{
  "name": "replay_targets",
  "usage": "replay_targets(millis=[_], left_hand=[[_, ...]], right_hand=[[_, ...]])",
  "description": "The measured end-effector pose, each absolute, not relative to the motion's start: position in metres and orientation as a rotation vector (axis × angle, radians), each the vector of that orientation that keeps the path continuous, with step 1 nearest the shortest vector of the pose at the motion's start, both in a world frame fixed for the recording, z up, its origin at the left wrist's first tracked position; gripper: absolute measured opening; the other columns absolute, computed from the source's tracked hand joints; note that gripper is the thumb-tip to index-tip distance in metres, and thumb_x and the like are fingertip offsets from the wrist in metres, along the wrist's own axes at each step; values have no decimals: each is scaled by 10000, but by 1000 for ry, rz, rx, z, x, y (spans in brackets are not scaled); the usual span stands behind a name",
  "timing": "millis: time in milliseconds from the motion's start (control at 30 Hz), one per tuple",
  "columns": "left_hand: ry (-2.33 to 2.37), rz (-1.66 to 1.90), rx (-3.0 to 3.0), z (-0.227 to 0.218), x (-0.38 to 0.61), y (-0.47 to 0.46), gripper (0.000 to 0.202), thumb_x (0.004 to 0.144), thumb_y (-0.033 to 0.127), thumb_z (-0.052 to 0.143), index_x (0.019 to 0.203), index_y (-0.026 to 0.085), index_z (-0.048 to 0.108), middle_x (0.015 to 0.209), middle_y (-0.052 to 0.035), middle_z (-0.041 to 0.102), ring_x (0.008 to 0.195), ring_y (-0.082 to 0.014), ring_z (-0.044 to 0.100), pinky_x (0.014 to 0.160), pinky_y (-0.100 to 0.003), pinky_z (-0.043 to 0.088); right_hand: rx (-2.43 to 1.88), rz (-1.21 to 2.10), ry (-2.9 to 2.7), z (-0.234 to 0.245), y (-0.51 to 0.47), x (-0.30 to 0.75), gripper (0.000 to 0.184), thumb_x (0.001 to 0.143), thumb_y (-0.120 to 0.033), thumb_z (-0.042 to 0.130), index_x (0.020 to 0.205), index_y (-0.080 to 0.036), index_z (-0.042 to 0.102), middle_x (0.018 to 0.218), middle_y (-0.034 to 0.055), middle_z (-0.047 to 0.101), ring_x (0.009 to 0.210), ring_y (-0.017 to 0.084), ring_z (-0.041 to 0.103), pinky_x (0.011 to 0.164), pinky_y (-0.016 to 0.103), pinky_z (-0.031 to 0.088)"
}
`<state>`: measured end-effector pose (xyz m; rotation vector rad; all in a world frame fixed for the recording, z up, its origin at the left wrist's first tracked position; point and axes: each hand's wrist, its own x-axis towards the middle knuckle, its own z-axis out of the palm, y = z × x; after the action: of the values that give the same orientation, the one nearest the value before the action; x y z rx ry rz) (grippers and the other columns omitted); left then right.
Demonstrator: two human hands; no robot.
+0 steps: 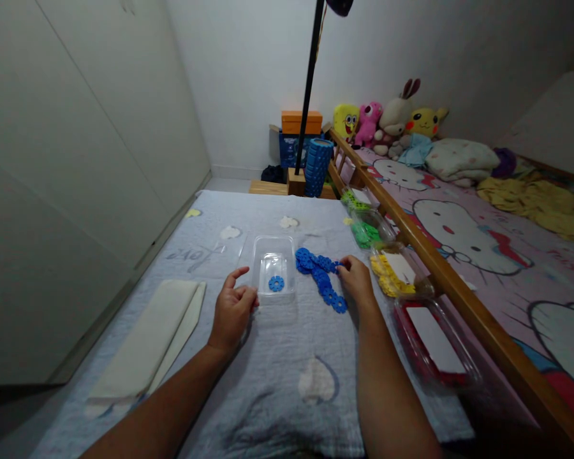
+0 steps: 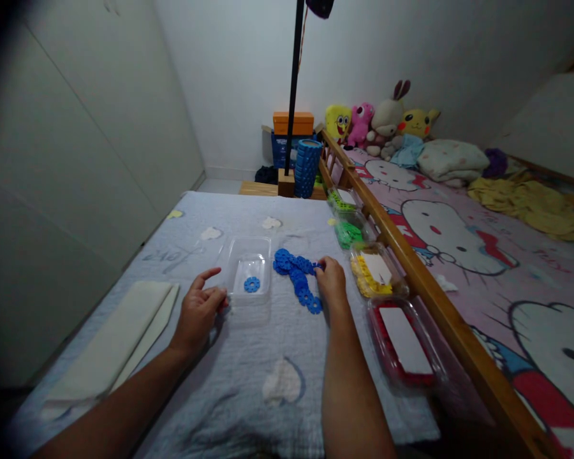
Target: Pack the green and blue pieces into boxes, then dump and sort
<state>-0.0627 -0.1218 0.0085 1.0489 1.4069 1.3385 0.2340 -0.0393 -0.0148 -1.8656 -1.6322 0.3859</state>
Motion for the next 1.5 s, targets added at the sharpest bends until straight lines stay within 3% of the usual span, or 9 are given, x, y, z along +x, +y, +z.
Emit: replay_targets(millis=[133, 267, 433, 633, 967, 1167, 1333, 1500], left_hand=[[1430, 1322, 1109, 6, -65, -120, 542, 842, 406, 602, 1323, 187, 481, 553, 90, 514, 505, -114, 450, 533, -212, 347], [1486, 1320, 1233, 0, -70, -114, 534, 853, 425, 601, 1323, 202, 482, 583, 102, 439, 523, -111, 412, 553, -216, 333], [1493, 1295, 1261, -3, -73, -107, 508, 880, 447, 563, 1317, 201, 480, 596, 105, 361, 533, -116, 390, 553, -219, 323], [1465, 1261, 1278, -7, -75, -104, 509, 939, 494, 473, 1356, 203, 454, 622, 93, 409, 554, -124, 404, 576, -233, 349], [1457, 1243, 1274, -7, -76, -105, 513, 925, 495, 499, 1349, 207, 479, 635, 75, 474, 573, -132, 453, 582, -240, 367], [1400, 1285, 1231, -6, -76, -104, 505, 906, 484, 534, 1326, 207, 493, 632, 75, 481, 567, -119, 431, 568, -228, 360], [1362, 1294, 1196, -7, -76, -103, 492, 904, 481, 545, 1313, 210, 505, 620, 78, 472, 551, -111, 409, 548, -219, 349], [1316, 1308, 1150, -5, -75, -104, 484, 870, 430, 605, 1289, 206, 511, 612, 85, 437, 547, -102, 391, 531, -204, 317]], right_hand=[[-1691, 503, -1472, 2, -43, 222, 130, 775, -313, 565, 771, -198, 626, 710, 19, 645, 699, 194, 590, 692, 299, 437], [-1439, 631, -1432, 20, -52, 185, 187, 811, -352, 578, 854, -194, 668, 793, 29, 686, 739, 189, 611, 723, 297, 468], [-1278, 595, -1619, 25, -69, 139, 155, 846, -273, 609, 953, -218, 706, 888, 41, 700, 858, 204, 627, 821, 331, 480], [-1311, 450, -1866, 21, -77, 119, 145, 869, -179, 638, 927, -266, 738, 941, 34, 746, 956, 231, 602, 903, 393, 430], [-1291, 339, -1875, 15, -70, 127, 190, 878, -142, 583, 976, -228, 722, 1015, 41, 740, 994, 235, 578, 923, 384, 396], [-1583, 203, -1664, 9, -48, 186, 244, 872, -184, 502, 981, -181, 720, 1040, 103, 726, 1009, 251, 594, 957, 388, 408], [-1890, 285, -1713, -13, -37, 208, 408, 897, -173, 455, 1250, -143, 659, 1266, 143, 683, 1139, 272, 580, 1032, 405, 362], [-2007, 305, -1759, -22, -34, 201, 450, 945, -213, 437, 1369, -216, 588, 1313, 108, 658, 1179, 291, 538, 1009, 421, 363]])
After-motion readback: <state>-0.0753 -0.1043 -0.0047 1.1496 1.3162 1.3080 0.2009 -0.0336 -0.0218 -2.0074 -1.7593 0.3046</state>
